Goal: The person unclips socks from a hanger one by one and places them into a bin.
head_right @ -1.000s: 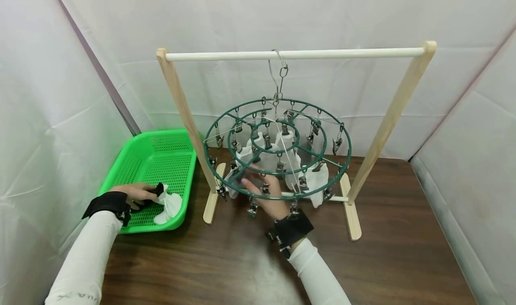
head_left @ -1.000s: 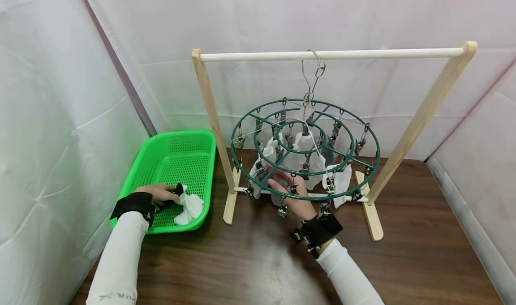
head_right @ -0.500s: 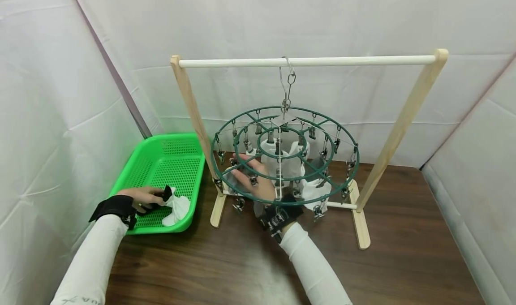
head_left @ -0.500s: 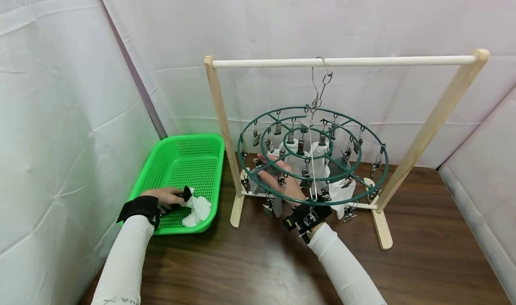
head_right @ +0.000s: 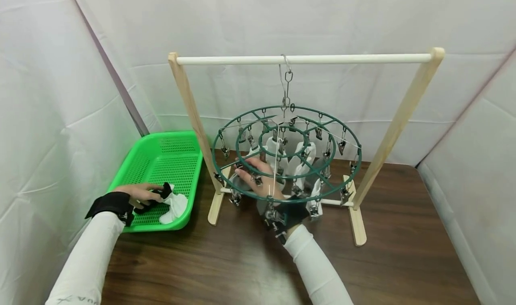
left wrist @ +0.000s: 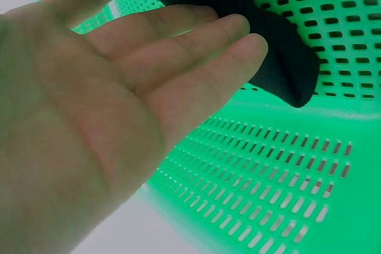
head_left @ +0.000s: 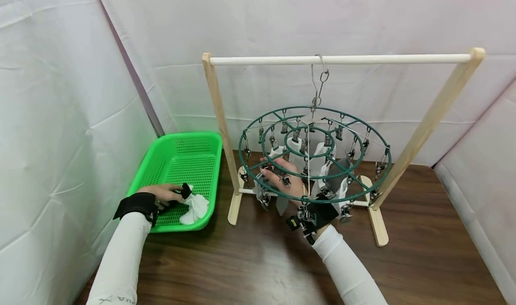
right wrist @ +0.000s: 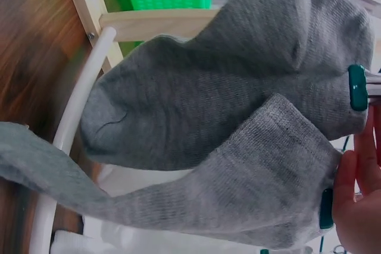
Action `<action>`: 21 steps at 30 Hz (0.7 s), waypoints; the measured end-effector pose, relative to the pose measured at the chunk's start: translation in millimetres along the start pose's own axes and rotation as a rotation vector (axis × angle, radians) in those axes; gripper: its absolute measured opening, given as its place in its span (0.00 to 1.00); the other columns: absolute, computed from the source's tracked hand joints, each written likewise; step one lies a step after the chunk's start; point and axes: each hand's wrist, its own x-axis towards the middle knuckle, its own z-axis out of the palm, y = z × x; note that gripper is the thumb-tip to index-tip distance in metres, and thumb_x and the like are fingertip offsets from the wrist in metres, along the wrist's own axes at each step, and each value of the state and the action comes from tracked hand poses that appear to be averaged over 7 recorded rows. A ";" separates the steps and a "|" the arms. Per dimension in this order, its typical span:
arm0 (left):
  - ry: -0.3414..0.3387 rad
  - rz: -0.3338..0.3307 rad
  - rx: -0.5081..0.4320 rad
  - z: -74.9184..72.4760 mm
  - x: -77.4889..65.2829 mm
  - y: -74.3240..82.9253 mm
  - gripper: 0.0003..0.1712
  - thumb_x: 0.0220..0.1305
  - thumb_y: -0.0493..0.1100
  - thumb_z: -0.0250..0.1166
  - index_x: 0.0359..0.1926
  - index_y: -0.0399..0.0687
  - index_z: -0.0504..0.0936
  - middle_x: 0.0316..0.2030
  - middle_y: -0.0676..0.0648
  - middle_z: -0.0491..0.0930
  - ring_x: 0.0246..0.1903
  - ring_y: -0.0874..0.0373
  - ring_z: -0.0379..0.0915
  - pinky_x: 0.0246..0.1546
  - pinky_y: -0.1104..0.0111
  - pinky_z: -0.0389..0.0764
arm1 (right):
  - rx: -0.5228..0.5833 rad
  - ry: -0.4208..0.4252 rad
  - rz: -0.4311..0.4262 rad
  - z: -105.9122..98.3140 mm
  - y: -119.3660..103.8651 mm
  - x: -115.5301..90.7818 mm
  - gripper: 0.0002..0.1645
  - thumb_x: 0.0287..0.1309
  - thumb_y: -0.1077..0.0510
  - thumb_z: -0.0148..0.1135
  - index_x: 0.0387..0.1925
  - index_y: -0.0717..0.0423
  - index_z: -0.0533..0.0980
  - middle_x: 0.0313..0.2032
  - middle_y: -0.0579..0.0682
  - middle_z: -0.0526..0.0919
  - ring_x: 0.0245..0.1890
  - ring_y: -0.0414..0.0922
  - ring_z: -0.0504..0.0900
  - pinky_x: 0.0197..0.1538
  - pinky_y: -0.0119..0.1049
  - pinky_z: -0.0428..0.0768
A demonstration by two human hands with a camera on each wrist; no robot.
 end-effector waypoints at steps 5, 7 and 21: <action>0.023 0.003 -0.015 -2.3 1.7 -1.3 0.44 0.68 0.44 0.56 0.72 0.26 0.43 0.67 0.20 0.40 0.63 0.23 0.49 0.54 0.41 0.68 | 0.033 -0.058 -0.014 -4.8 -50.8 3.8 0.18 0.66 0.57 0.59 0.55 0.59 0.77 0.47 0.56 0.81 0.41 0.51 0.81 0.41 0.43 0.80; 0.034 0.004 -0.027 -2.9 2.1 -0.6 0.45 0.68 0.44 0.57 0.72 0.27 0.42 0.68 0.21 0.39 0.64 0.23 0.45 0.54 0.39 0.66 | 0.035 -0.072 -0.047 -4.6 -71.9 5.9 0.16 0.65 0.64 0.58 0.53 0.64 0.76 0.46 0.56 0.81 0.40 0.52 0.81 0.40 0.41 0.80; 0.115 0.311 0.243 -5.7 -14.7 30.2 0.40 0.69 0.44 0.57 0.70 0.25 0.52 0.66 0.21 0.51 0.65 0.26 0.46 0.59 0.40 0.58 | 0.099 -0.081 0.220 -8.9 -109.7 -17.4 0.20 0.62 0.71 0.58 0.56 0.76 0.71 0.54 0.69 0.75 0.50 0.38 0.78 0.46 0.31 0.76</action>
